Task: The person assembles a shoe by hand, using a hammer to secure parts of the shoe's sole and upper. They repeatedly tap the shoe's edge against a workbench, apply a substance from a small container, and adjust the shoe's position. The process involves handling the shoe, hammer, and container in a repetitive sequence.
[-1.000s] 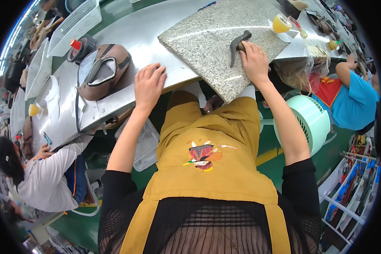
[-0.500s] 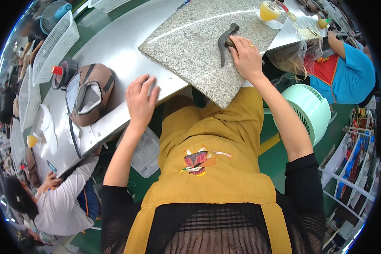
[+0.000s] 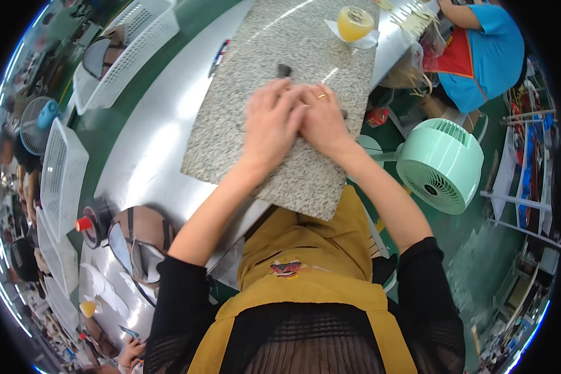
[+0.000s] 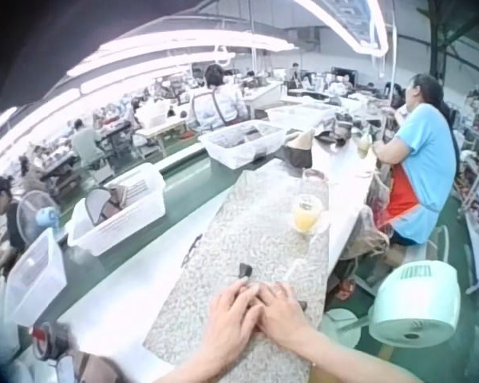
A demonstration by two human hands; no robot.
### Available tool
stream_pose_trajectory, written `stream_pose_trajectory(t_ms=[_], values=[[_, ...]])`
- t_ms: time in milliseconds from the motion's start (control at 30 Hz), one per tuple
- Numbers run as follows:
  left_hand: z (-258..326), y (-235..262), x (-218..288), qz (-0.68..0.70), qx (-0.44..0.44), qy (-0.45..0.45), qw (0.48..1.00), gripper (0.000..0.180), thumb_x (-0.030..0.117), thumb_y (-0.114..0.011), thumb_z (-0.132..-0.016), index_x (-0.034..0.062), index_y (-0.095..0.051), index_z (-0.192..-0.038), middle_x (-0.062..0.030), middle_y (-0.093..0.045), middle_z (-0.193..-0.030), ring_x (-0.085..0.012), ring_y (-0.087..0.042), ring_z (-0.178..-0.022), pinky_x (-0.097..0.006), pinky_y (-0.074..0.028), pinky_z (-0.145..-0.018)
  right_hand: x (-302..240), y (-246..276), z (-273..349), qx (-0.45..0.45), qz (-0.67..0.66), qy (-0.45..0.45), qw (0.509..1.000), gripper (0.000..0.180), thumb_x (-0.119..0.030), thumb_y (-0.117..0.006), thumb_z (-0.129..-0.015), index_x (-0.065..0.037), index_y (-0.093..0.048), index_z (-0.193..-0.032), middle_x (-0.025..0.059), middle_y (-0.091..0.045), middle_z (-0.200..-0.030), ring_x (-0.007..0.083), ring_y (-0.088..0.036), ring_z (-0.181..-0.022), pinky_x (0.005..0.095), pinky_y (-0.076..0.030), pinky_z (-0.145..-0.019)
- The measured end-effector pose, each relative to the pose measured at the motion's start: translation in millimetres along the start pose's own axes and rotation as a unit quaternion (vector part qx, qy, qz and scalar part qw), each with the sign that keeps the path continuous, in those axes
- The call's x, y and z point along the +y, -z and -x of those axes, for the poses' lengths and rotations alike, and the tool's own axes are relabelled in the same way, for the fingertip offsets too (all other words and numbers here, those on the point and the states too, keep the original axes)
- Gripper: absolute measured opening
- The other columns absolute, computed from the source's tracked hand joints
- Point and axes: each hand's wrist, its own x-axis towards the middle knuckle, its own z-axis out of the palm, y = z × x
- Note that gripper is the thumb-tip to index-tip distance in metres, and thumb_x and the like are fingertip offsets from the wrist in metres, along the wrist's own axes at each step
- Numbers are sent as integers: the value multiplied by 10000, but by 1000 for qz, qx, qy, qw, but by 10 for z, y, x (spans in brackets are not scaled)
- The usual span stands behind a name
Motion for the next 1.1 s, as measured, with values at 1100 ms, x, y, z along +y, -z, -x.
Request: stream_pose_trajectory(t_ms=[1100], values=[[82, 183, -106, -129, -186, 170, 959, 455, 366, -296, -993, 62, -438, -1300, -279, -186, -1504, -429, -255, -1374, -523, -207, -1120, 1478, -3915, 4083, -402, -200, -645, 618, 309, -175, -494, -925, -51, -600, -1186, 37, -639, -1074, 219, -616, -985, 310, -482, -802]])
